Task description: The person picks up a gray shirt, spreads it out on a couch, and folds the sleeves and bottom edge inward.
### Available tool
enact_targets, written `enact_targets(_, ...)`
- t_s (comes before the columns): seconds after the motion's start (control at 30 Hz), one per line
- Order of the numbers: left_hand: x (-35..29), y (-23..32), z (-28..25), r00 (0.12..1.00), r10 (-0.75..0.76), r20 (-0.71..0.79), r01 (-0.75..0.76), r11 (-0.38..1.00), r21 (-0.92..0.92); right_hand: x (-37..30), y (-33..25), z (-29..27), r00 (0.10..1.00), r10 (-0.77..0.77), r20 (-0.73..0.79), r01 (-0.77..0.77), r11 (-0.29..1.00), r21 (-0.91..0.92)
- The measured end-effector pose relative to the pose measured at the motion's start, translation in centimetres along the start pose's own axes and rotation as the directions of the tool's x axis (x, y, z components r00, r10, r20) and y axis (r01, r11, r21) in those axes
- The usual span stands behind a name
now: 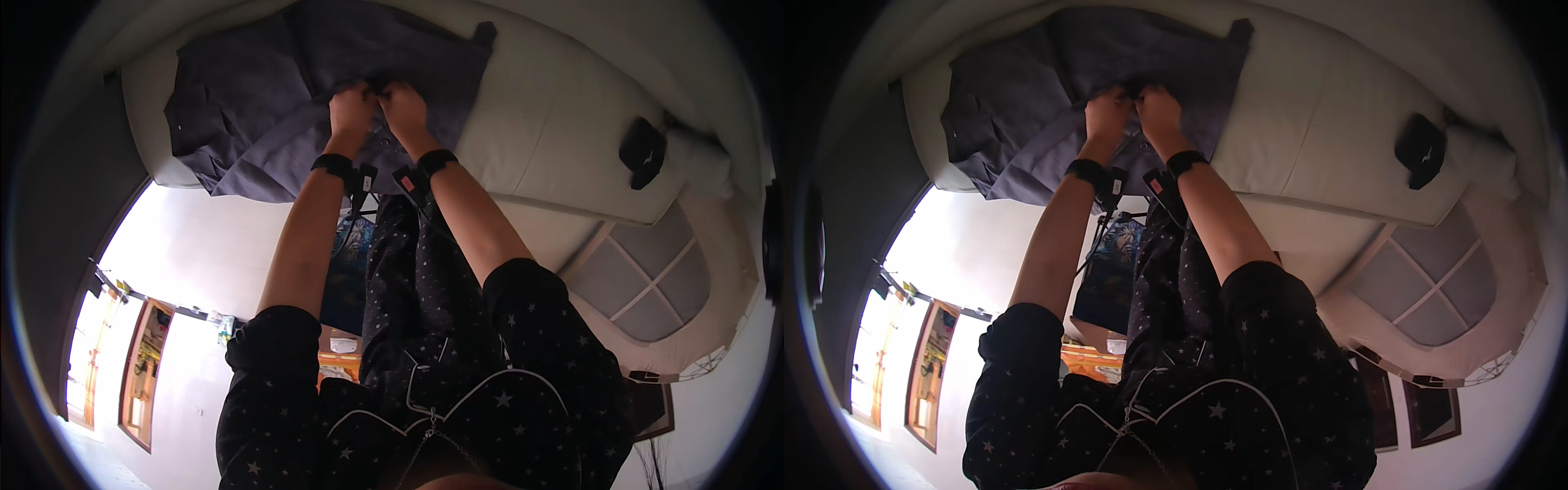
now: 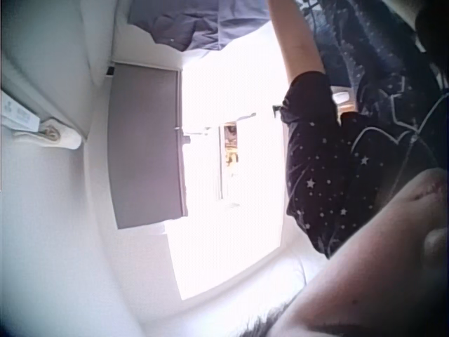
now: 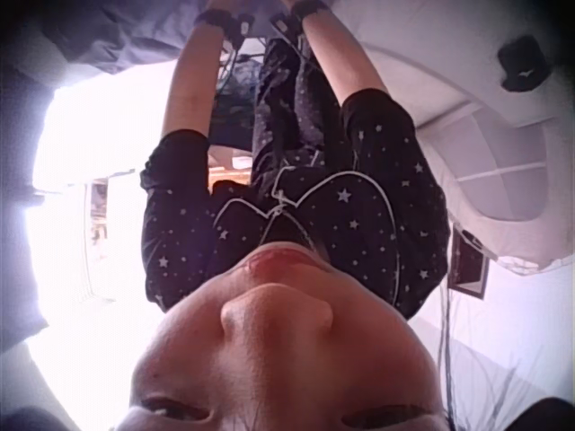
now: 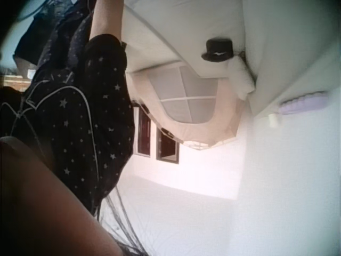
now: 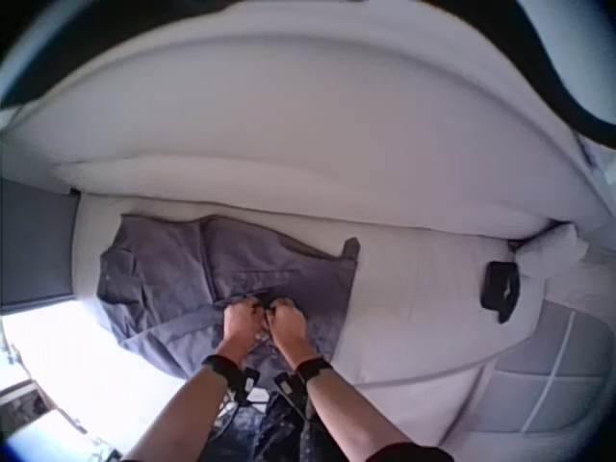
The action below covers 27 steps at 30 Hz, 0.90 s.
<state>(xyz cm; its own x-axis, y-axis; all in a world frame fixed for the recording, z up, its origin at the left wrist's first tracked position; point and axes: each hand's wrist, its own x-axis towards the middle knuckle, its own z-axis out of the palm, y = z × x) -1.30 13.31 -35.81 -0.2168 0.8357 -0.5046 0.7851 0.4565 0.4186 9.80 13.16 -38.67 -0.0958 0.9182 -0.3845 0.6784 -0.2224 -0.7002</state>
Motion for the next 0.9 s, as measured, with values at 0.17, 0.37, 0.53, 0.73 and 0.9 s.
enact_targets(0.17, 0.7, -0.3, -0.5, 0.998, 0.057, -0.032, -0.058, 0.998, -0.01, 1.2, 0.6, 0.0, 0.988, 0.126, 0.087, -0.139, 0.976, 0.165)
enact_targets(0.37, 1.6, -2.1, -2.5, 0.989, -0.037, 0.141, 0.06, 0.986, -0.157, 1.8, 0.0, 0.2, 0.986, 0.072, 0.15, -0.13, 0.893, 0.43)
enact_targets(0.53, 0.6, -1.8, -3.1, 0.983, 0.032, 0.181, -0.023, 0.998, -0.051, 0.8, -1.7, -0.8, 0.953, 0.183, 0.242, -0.292, 0.767, 0.571)
enact_targets(0.73, -1.4, 0.2, -2.5, 0.995, 0.049, 0.082, -0.035, 0.986, -0.16, 0.6, -1.0, -1.5, 0.937, 0.282, 0.208, -0.35, 0.758, 0.551)
enact_targets(0.9, -0.6, -3.7, -1.8, 0.992, -0.025, 0.126, 0.076, 0.904, -0.42, 1.2, -1.7, -0.8, 0.947, 0.225, 0.228, -0.313, 0.803, 0.508)
